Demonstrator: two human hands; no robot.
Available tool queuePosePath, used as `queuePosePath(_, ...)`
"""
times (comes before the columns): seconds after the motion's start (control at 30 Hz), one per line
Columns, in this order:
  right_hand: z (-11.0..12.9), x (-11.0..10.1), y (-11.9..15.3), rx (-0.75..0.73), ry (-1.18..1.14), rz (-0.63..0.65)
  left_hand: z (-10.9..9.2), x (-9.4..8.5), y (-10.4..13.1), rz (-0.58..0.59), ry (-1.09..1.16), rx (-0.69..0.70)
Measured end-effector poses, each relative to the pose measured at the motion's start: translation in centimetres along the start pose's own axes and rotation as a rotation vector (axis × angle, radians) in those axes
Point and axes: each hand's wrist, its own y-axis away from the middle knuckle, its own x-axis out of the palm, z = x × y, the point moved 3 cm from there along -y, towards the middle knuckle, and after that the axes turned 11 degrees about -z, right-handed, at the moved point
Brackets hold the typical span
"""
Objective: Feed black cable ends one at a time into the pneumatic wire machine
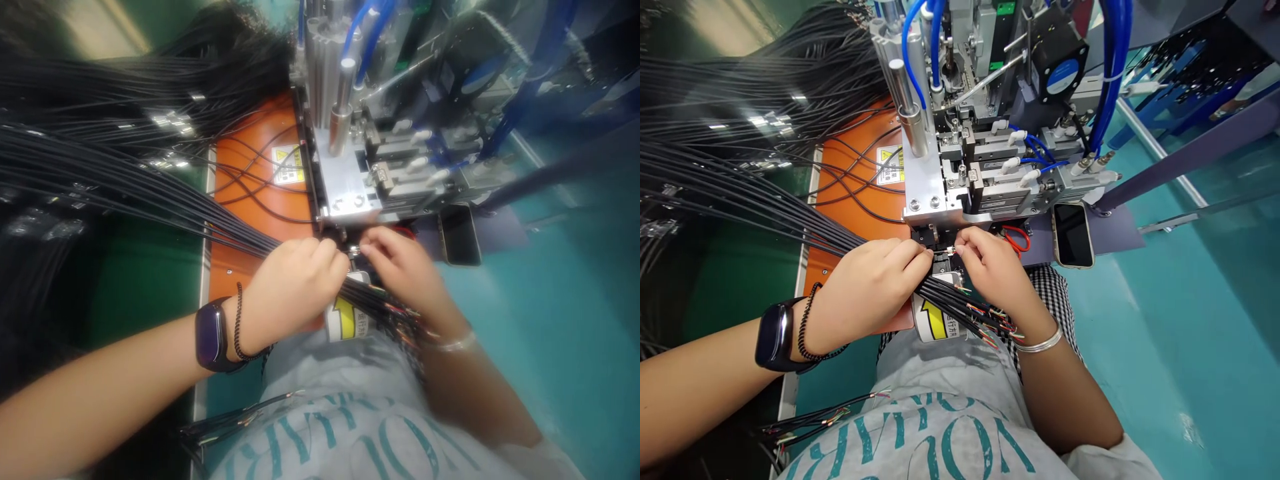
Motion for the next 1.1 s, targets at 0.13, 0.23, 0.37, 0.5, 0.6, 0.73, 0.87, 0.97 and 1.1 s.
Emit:
queuePosePath(0.13,-1.2,0.8,0.1,0.131,-0.022,0.088,-0.2,-0.5,0.2,0.073,0.008,-0.072)
queuePosePath(0.23,-1.7,0.1,0.3,0.155,-0.077,-0.068,-0.6,-1.0,0.5,0.050,-0.038,-0.100)
queuePosePath(0.37,-0.8,-0.9,0.7,-0.081,-0.070,-0.135,-1.2,-1.3,0.7,0.062,-0.093,-0.109)
queuePosePath(0.5,-0.5,-0.6,0.8,-0.127,-0.090,-0.135,-1.1,-1.3,0.6,0.097,-0.097,-0.137)
queuePosePath(0.6,-0.7,0.1,0.8,-0.080,-0.109,-0.112,-0.9,-1.5,0.5,0.093,-0.075,-0.134)
queuePosePath(0.73,-0.8,-0.1,0.9,-0.053,-0.116,-0.113,-0.5,-1.4,0.4,0.126,-0.035,-0.148)
queuePosePath(0.87,0.0,-1.5,1.6,-0.266,-0.197,-0.104,-0.2,-1.3,0.4,0.127,0.001,-0.163)
queuePosePath(0.97,1.0,-1.9,2.4,-0.490,-0.351,0.019,0.0,-1.1,0.4,0.118,0.010,-0.170)
queuePosePath(1.1,1.4,-1.6,2.5,-0.491,-0.441,-0.015,0.0,-1.1,0.4,0.106,0.024,-0.184)
